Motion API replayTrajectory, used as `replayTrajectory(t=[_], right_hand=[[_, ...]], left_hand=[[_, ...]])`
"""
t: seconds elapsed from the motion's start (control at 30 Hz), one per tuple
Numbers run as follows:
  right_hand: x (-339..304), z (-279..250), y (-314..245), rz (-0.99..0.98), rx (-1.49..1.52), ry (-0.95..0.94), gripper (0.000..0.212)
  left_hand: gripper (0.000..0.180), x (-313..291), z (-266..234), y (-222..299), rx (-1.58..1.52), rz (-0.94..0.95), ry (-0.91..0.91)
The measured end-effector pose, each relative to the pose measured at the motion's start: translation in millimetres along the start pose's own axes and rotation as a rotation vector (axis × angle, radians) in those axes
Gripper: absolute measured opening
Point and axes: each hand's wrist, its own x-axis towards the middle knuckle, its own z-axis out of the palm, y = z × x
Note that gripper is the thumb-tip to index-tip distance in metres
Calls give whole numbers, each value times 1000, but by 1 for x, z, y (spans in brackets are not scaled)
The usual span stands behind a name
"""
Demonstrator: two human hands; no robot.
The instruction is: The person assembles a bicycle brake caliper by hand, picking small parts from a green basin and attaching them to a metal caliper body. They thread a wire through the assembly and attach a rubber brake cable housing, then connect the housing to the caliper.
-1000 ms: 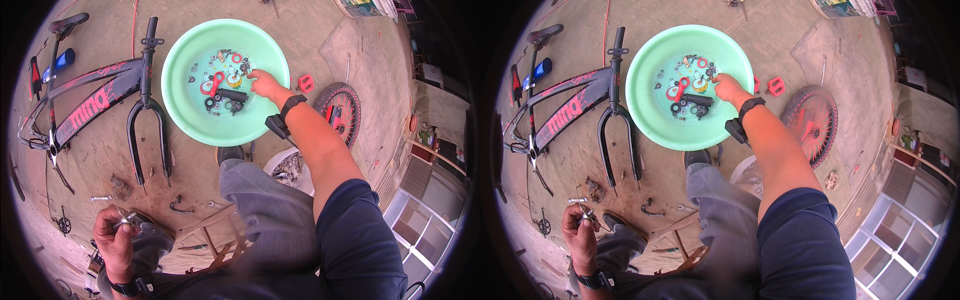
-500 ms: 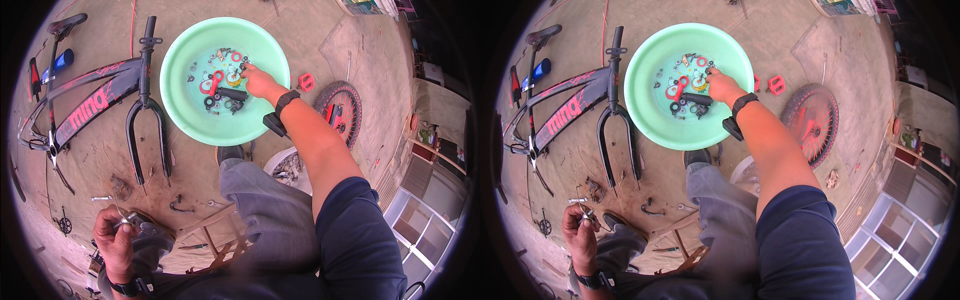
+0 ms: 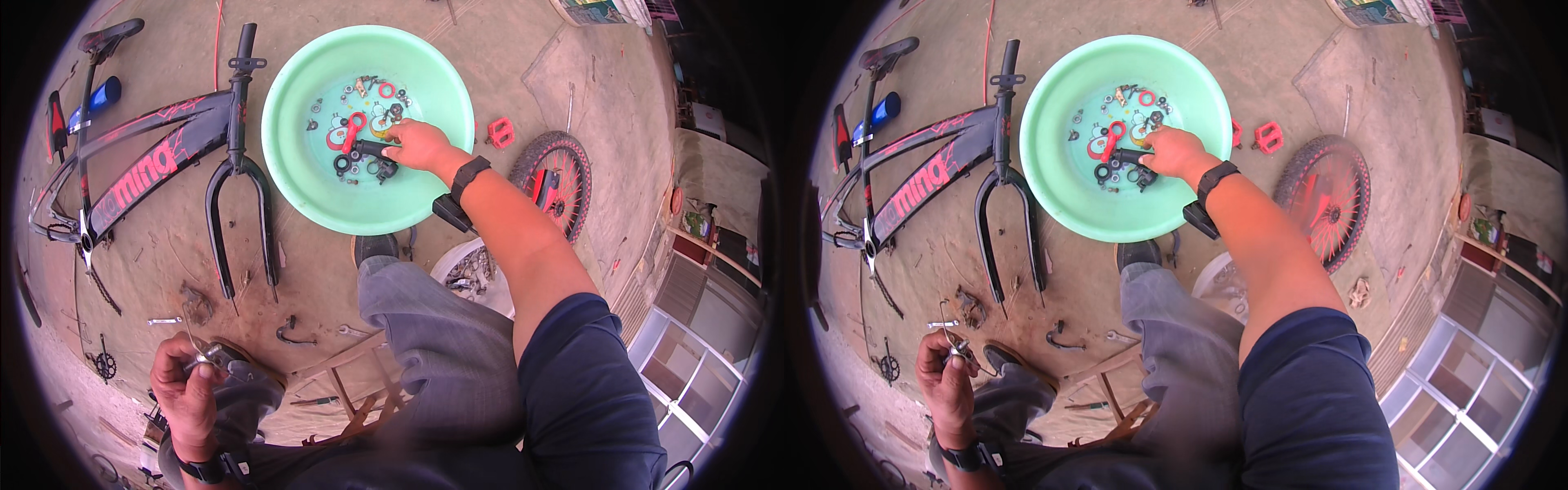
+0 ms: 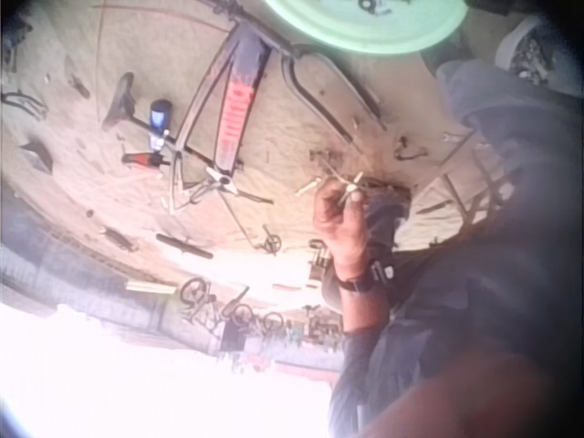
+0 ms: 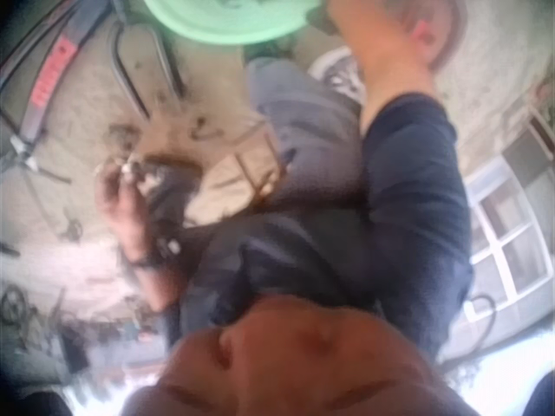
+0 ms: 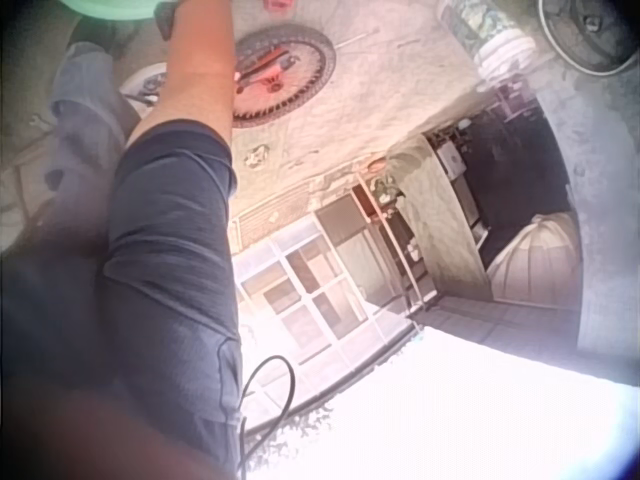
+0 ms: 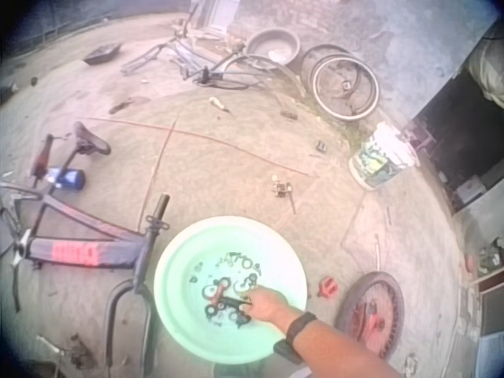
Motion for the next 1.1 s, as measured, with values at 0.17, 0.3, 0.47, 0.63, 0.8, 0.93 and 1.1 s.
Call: replayTrajectory(t=[0.17, 0.3, 0.47, 0.63, 0.8, 0.93, 1.1], right_hand=[[-4, 7, -18, -33, -155, 57, 43], [2, 17, -20, -20, -248, 43, 41], [9, 12, -15, 111, -243, 65, 32], [7, -14, -1, 277, -199, 200, 30], [-7, -41, 9, 292, -73, 227, 34], [-15, -66, 17, 257, -52, 333, 36], [-47, -95, 43, 351, 170, 504, 42]], left_hand=[[30, -1, 0, 0, 1, -6, -11], [29, -3, 0, 0, -11, -12, -11], [29, -4, 1, -1, -1, -3, -2], [29, -4, 1, -1, -4, 2, -5], [32, -2, 0, -1, 1, 43, -48], [32, -5, 1, -1, 39, 59, -46], [31, -11, 0, -1, 26, 95, -58]])
